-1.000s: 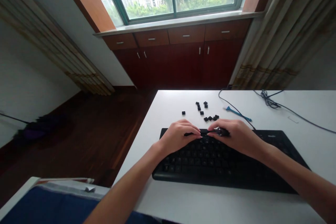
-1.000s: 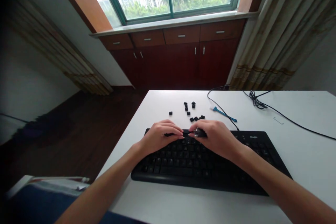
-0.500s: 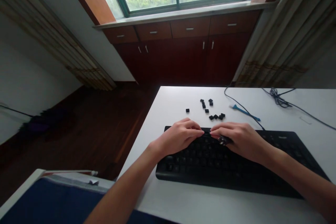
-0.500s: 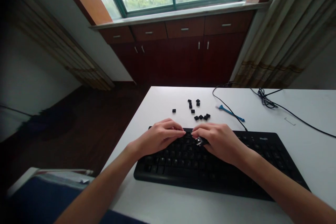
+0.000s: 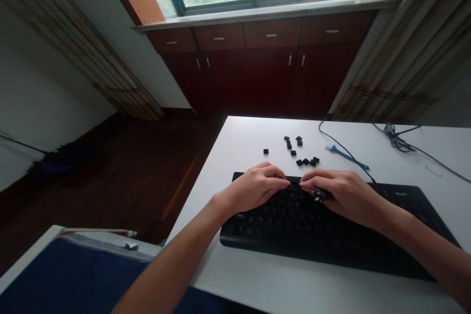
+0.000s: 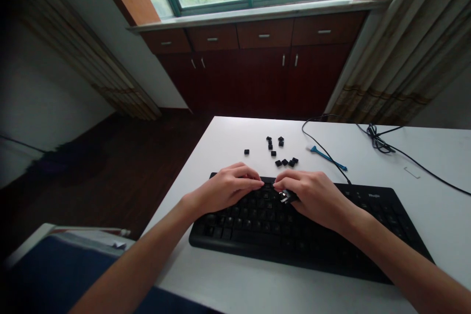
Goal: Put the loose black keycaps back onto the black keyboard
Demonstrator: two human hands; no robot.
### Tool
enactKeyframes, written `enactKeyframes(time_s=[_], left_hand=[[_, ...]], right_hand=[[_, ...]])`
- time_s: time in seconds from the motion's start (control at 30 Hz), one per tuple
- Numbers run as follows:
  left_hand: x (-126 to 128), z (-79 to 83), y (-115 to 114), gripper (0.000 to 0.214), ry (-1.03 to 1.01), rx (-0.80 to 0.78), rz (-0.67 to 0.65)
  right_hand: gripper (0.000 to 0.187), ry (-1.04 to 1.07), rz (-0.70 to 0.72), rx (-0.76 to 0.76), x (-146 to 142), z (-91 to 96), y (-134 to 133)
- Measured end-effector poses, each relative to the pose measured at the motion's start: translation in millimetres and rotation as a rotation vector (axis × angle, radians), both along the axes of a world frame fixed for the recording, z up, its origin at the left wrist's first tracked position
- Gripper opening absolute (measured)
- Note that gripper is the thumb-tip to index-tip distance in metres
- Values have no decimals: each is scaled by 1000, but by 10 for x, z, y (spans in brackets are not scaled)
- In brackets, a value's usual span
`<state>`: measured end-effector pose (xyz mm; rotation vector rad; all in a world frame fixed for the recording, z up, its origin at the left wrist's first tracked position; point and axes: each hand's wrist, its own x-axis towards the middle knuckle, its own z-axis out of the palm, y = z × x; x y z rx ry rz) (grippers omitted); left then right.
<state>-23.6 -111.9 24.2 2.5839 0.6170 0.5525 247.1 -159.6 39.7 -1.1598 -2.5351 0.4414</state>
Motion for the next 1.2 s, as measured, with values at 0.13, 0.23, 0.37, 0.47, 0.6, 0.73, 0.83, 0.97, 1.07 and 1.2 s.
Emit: enactKeyframes(time_s=[0.13, 0.23, 0.37, 0.47, 0.6, 0.73, 0.83, 0.97, 1.07, 1.2], left_hand=[[1, -1, -2, 31, 0, 14, -4], [7, 1, 0, 30, -3, 12, 2], [10, 2, 0, 30, 3, 28, -8], [4, 29, -14, 30, 9, 41, -29], [-6, 110, -37, 31, 49, 60, -67], [5, 161, -39, 34, 99, 132, -99], [13, 145, -36, 35, 102, 144, -84], [2, 127, -46, 33, 48, 67, -51], [-17, 149, -48, 35, 20, -4, -11], [-63, 131, 20, 34, -21, 45, 145]], right_hand=[[32, -13, 13, 5, 9, -2, 17], [29, -16, 14, 8, 13, -17, 30], [26, -10, 11, 9, 19, -30, 25], [23, -6, -4, 3, 23, -25, 15], [22, -25, 7, -28, 36, -12, 24], [19, -77, 38, -44, 38, 16, 70], [15, -82, 37, -56, 24, 61, 96], [13, 134, -103, -72, -22, 137, 63], [25, 453, -257, -146, -132, 179, 20], [48, 1073, -239, -396, -448, 239, 60]])
